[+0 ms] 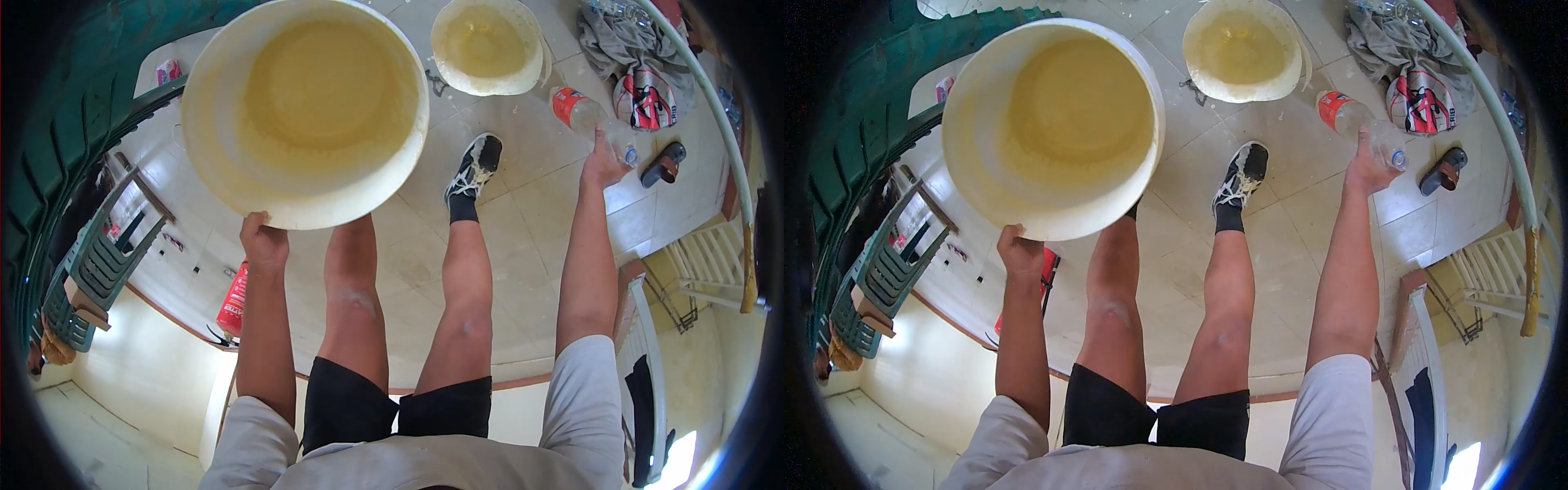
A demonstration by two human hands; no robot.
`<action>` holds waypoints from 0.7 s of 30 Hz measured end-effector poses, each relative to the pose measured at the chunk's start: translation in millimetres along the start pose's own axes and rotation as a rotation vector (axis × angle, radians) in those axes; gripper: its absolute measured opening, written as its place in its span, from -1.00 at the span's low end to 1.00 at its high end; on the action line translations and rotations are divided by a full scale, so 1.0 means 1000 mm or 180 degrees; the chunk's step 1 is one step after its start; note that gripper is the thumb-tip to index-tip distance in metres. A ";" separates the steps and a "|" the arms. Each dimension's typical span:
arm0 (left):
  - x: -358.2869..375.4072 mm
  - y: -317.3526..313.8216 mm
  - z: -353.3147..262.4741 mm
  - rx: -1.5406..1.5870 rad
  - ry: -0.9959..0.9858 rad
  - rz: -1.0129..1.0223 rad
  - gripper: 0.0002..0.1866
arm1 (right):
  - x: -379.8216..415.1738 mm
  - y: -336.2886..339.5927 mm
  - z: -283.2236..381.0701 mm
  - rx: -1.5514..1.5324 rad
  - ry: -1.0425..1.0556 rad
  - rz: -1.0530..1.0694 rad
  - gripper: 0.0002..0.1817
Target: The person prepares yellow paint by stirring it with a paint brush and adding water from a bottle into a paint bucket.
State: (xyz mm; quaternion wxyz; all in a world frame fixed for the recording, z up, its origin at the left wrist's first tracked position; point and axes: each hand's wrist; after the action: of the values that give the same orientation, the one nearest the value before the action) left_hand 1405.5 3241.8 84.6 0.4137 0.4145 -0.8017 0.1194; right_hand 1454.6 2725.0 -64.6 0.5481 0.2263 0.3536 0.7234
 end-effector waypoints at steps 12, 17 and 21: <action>0.033 0.045 -0.033 -0.0542 0.0260 -0.0363 -0.49 | 0.006 0.017 -0.009 0.0320 0.0116 0.0403 -0.04; 0.026 0.021 -0.028 -0.0741 -0.0116 -0.0307 -0.60 | 0.007 0.019 -0.007 0.0504 -0.0080 0.0532 -0.04; 0.025 0.004 -0.020 -0.0804 -0.0221 -0.0264 -0.61 | 0.003 0.020 -0.011 0.0630 0.0149 0.0529 0.00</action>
State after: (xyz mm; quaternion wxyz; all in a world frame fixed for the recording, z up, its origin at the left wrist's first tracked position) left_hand 1406.0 3241.3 116.8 0.4393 0.3958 -0.8063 -0.0141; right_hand 1433.1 2722.5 -56.8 0.4529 0.2909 0.4160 0.7330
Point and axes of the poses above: each hand's wrist, its own x-axis away from the middle knuckle, its own y-axis out of the back of the hand, z = x × y, and after that the axes turned 13 degrees about -z, right-handed
